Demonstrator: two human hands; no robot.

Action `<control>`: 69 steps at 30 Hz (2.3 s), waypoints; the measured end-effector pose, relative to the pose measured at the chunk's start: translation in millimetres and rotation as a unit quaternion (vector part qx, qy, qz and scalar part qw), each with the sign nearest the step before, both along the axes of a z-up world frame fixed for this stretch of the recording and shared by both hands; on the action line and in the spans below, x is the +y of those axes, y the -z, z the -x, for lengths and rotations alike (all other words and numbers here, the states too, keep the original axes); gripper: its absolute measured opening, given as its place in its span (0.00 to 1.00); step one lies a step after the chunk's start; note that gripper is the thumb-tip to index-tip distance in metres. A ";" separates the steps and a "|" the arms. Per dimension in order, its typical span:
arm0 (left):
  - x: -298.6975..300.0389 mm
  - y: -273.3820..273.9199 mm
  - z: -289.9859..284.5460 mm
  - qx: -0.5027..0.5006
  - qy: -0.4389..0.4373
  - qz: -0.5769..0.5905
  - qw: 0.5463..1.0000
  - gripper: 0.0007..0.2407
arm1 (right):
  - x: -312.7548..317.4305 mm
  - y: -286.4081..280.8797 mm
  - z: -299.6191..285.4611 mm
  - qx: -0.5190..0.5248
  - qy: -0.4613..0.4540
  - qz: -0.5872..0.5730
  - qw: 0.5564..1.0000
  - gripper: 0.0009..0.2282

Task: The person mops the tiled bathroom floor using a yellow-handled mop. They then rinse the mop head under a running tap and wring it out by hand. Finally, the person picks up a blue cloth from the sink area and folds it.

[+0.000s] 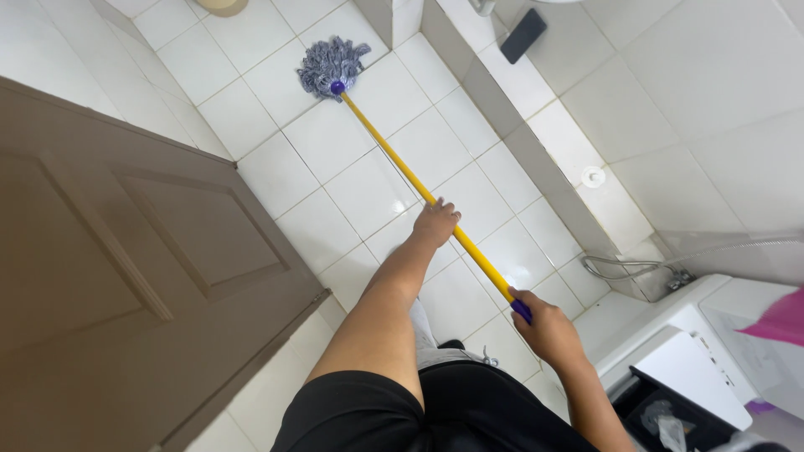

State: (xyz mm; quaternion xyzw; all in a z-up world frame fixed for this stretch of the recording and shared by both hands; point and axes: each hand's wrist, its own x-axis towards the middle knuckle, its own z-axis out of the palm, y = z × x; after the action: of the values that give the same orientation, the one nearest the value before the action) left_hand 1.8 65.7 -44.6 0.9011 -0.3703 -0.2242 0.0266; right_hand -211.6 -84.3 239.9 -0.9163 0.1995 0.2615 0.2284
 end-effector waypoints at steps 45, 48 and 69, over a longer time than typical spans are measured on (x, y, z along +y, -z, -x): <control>141.0 -71.5 -21.6 0.157 -0.156 0.058 0.973 0.22 | 70.4 -18.0 -81.7 -0.020 -0.250 0.071 0.965 0.18; 152.0 -78.0 -23.0 0.170 -0.200 -0.018 0.965 0.24 | 91.4 -20.7 -91.9 0.018 -0.257 0.071 0.964 0.19; -141.8 -59.0 336.9 0.334 0.288 0.048 0.896 0.22 | -134.4 -86.9 349.3 0.236 0.016 0.129 0.963 0.23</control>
State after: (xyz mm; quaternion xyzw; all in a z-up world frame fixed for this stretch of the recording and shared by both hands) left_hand -335.1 -76.1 14.4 0.6247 -0.5932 -0.4919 0.1262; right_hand -560.8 -218.7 326.8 -0.8469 0.2944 0.4388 0.0593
